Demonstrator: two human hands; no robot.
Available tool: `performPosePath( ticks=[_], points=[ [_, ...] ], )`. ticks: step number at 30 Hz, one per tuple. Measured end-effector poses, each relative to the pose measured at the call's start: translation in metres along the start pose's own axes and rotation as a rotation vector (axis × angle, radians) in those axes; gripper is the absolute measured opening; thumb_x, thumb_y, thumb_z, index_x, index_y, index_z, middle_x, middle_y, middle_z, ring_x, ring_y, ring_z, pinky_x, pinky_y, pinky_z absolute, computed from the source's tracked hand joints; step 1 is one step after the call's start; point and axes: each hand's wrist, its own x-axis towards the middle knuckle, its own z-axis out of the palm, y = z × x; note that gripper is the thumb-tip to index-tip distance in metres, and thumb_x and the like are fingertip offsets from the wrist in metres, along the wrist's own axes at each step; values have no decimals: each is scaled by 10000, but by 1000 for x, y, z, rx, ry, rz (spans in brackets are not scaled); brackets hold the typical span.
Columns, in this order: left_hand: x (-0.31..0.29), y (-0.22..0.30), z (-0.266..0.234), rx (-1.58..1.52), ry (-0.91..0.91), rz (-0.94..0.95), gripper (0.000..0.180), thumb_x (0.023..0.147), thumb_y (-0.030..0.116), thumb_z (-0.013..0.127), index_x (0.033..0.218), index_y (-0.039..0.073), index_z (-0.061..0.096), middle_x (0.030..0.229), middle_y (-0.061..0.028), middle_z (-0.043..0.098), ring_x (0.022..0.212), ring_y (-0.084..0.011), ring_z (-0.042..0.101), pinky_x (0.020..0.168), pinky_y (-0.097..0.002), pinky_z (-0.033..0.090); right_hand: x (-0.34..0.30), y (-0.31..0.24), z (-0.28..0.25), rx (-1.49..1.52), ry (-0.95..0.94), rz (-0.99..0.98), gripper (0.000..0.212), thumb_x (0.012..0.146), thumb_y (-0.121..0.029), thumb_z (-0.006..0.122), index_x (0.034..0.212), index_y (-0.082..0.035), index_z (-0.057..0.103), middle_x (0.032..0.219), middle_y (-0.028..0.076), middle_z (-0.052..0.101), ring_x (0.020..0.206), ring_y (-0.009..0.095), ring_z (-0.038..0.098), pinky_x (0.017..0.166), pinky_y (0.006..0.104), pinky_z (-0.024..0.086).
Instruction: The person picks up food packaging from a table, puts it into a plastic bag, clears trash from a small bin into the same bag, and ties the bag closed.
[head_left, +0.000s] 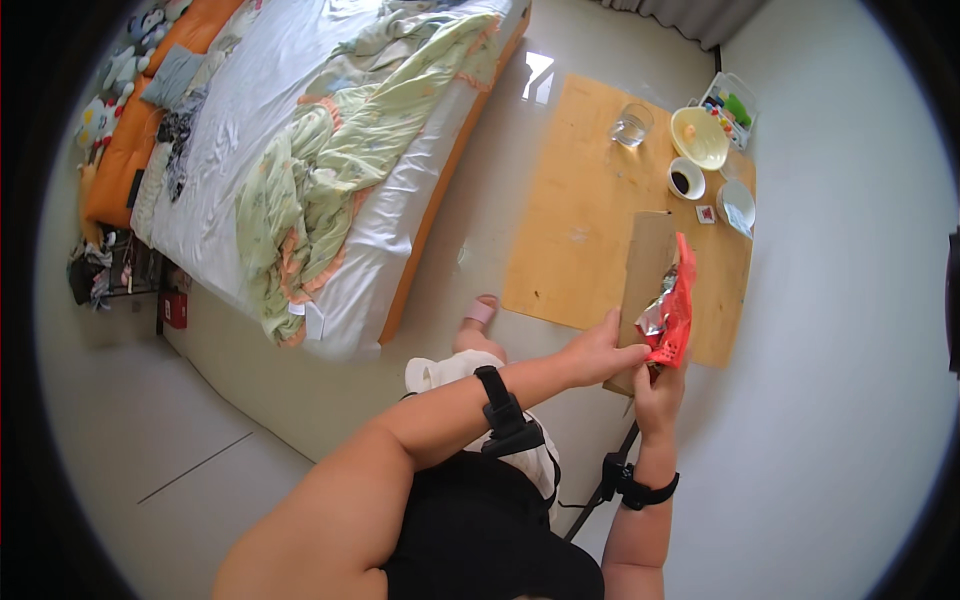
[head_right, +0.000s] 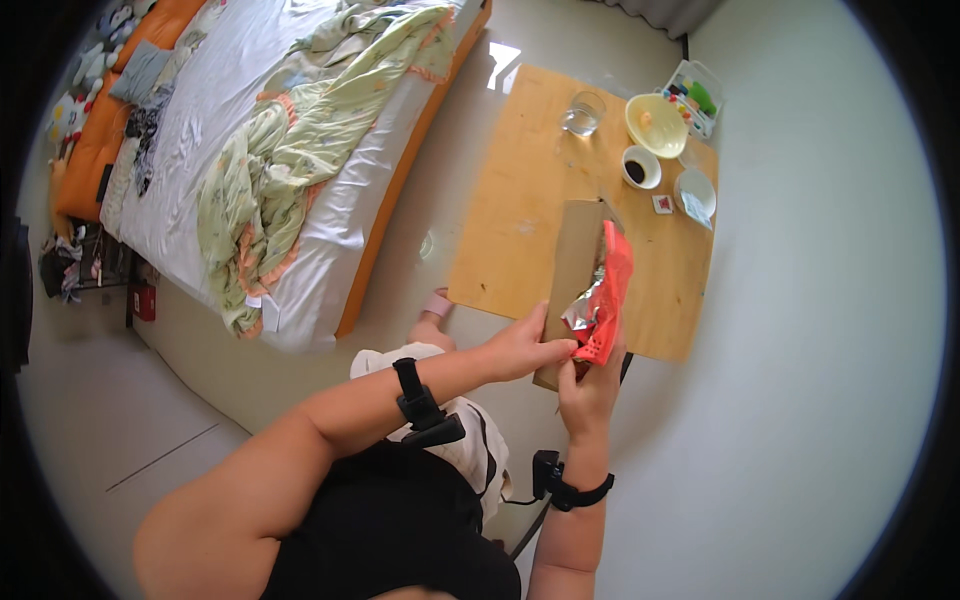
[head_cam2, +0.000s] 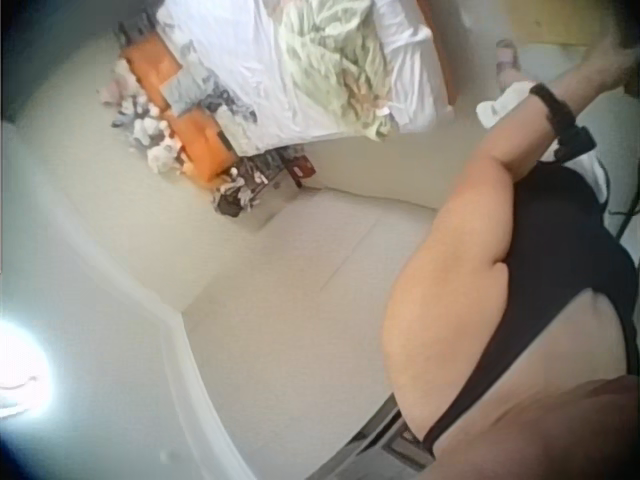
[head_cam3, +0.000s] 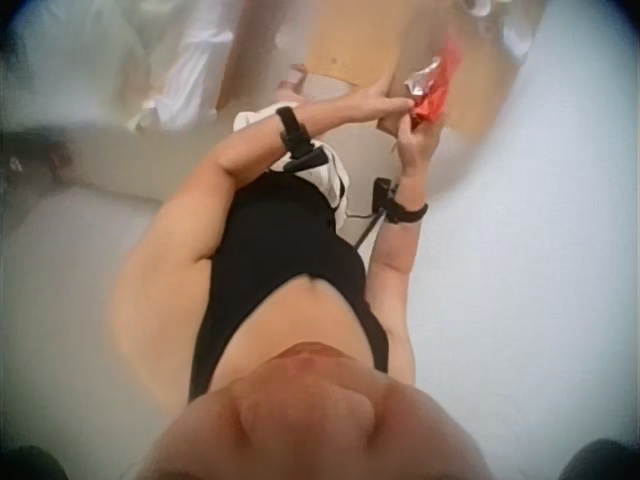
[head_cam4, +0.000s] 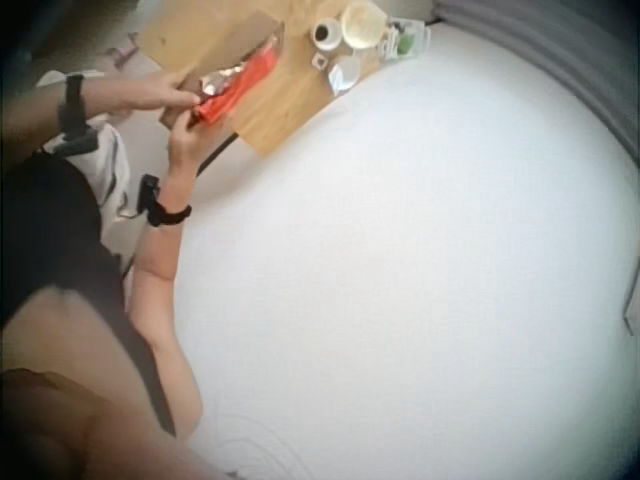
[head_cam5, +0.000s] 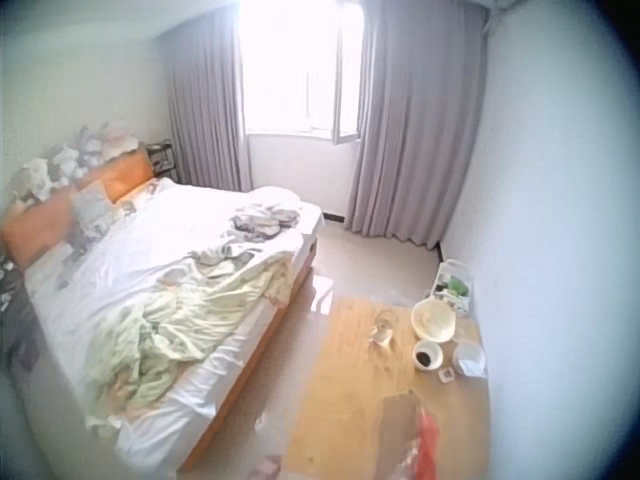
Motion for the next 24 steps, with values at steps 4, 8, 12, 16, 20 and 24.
performPosePath(
  ticks=[4,8,12,16,20,24],
  points=[
    [-17,34,-31,103,-113,134,669,822,451,492,1245,-15,265,1102,-156,503,991,-220,506,831,-313,405,18,-34,13,-73,-69,42,640,663,-155,660,1219,-54,359,1215,132,413,1074,266,446,836,343,408],
    [-21,63,-88,136,-237,112,741,850,453,436,1322,-31,132,1131,-179,489,988,-249,501,826,-325,400,56,-70,45,-29,-181,239,577,628,-166,690,1133,-44,438,1003,102,549,894,222,549,756,326,446],
    [-13,68,-161,93,-312,143,741,857,451,418,1332,-35,123,1197,-202,448,1076,-265,466,883,-323,376,92,-115,102,0,-10,135,531,621,-130,678,1097,-37,460,919,94,596,812,206,588,726,325,460],
    [9,70,-223,186,-301,190,710,860,442,427,1329,-30,180,1284,-211,373,1187,-263,383,953,-309,324,130,-114,136,74,40,191,598,610,-119,679,1135,-22,411,1006,125,564,865,223,571,757,316,450],
    [37,92,-305,125,-540,-50,667,849,440,466,1339,49,237,1308,-193,359,1194,-248,380,956,-324,326,162,-152,165,-47,-6,287,553,635,-69,650,1128,-7,408,1040,110,535,902,206,549,794,310,442],
    [61,100,-384,160,-386,-219,536,840,370,511,1257,52,402,1194,-153,494,1113,-239,459,913,-319,370,184,-151,173,-175,89,362,560,612,-90,653,1113,-3,417,993,107,557,888,218,554,789,316,436]
  ],
)
